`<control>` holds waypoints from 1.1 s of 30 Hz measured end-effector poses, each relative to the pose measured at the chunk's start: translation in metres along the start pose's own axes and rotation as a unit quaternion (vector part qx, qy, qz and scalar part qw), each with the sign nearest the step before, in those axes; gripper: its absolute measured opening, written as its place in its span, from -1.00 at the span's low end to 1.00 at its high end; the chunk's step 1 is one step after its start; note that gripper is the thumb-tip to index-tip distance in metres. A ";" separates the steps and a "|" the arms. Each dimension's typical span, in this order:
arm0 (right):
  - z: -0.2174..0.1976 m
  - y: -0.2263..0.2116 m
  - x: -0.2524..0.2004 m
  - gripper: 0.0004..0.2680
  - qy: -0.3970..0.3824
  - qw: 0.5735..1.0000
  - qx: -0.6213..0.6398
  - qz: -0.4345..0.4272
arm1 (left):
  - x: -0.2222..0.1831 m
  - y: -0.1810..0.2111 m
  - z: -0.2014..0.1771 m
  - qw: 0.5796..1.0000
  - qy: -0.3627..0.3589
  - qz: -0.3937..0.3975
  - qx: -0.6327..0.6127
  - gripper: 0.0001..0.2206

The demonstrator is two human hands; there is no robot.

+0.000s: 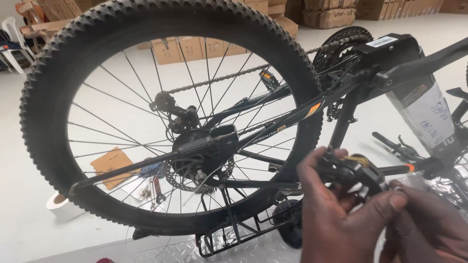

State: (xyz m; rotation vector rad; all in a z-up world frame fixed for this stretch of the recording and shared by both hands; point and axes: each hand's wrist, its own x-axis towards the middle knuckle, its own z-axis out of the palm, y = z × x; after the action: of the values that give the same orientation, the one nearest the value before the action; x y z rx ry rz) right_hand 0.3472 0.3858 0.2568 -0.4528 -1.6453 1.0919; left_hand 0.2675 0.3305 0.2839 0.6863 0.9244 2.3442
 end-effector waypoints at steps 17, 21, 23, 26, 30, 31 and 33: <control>0.128 0.090 0.016 -0.79 -0.065 0.983 0.132 0.113 | 0.042 -0.042 -0.138 0.947 0.266 -0.001 -0.182 -0.58; 0.148 0.097 0.037 -0.78 -0.122 0.976 0.141 0.115 | 0.053 -0.040 -0.161 0.935 0.238 0.058 -0.258 -0.50; 0.153 0.103 0.047 -0.78 -0.156 0.973 0.135 0.107 | 0.057 -0.041 -0.168 0.929 0.246 0.061 -0.269 -0.50; 0.163 0.102 0.054 -0.78 -0.193 0.968 0.114 0.116 | 0.057 -0.048 -0.182 0.926 0.258 0.068 -0.267 -0.52; 0.168 0.115 0.067 -0.75 -0.227 0.952 0.131 0.161 | 0.056 -0.044 -0.182 0.924 0.300 0.059 -0.231 -0.78; 0.171 0.111 0.066 -0.75 -0.228 0.952 0.129 0.161 | 0.058 -0.041 -0.180 0.923 0.300 0.060 -0.233 -0.78; 0.177 0.103 0.066 -0.76 -0.223 0.950 0.126 0.178 | 0.060 -0.034 -0.176 0.903 0.341 0.042 -0.258 -0.77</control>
State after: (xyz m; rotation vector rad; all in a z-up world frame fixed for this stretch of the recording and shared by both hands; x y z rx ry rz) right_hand 0.1406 0.4111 0.2043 -0.3589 -1.8164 1.7527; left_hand 0.1245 0.3084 0.1623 -0.3443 0.4719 2.7819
